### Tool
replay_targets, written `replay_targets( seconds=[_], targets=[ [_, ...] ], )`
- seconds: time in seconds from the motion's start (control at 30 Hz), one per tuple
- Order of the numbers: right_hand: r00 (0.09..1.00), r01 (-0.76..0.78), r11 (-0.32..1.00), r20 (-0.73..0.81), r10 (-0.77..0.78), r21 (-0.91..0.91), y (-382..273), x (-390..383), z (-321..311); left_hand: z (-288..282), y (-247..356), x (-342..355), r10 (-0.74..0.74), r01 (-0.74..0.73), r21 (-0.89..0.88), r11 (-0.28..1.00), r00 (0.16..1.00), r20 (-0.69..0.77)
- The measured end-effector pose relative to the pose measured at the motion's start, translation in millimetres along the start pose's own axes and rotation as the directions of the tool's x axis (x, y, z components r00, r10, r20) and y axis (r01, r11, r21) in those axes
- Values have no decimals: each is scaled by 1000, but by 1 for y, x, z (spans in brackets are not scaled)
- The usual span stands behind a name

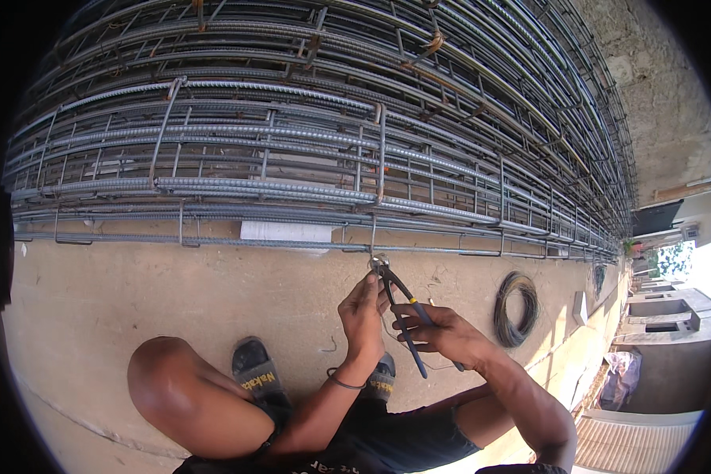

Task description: The person uses wire to tie and secure individual steel reinforcement bars within a larger cage structure.

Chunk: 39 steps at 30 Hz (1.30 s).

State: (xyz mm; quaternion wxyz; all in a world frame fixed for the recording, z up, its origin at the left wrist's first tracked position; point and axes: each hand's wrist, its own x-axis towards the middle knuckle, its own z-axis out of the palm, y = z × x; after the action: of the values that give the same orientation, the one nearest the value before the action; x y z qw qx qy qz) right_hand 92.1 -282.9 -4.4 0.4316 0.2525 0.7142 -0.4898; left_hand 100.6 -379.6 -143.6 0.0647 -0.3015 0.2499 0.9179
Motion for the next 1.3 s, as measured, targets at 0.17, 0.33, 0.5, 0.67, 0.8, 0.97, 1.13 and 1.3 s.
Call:
replay_targets(
  seconds=[0.17, 0.33, 0.5, 0.67, 0.8, 0.97, 1.13, 1.3],
  targets=[
    [976, 207, 882, 33, -214, -422, -2, -2, -1, 5, -5, -9, -81, 97, -166, 981, 992, 101],
    [991, 23, 685, -72, -110, -728, -21, -5, 3, 13, -4, -15, -95, 115, -247, 962, 991, 90],
    [980, 125, 714, -26, -197, -689, -7, -6, -6, 18, 0, -21, -234, 275, -373, 886, 960, 151],
    [916, 94, 285, -29, -401, -954, -18, -11, 24, 8, -11, -15, -199, 301, -482, 823, 947, 251],
    [933, 95, 380, -51, -355, -920, -15, -9, 22, 11, -13, -20, -199, 300, -433, 850, 944, 262],
    [814, -193, -59, -126, -567, -980, 1, 0, 68, 0, -20, -12, -70, 303, -497, 813, 899, 432],
    [739, -269, -26, -189, -647, -963, 20, 14, 71, 1, -22, -9, -151, 376, -514, 771, 892, 425],
    [721, -183, 77, -186, -667, -980, 25, 11, 66, -1, -22, -7, -138, 337, -442, 831, 896, 422]
  ],
)
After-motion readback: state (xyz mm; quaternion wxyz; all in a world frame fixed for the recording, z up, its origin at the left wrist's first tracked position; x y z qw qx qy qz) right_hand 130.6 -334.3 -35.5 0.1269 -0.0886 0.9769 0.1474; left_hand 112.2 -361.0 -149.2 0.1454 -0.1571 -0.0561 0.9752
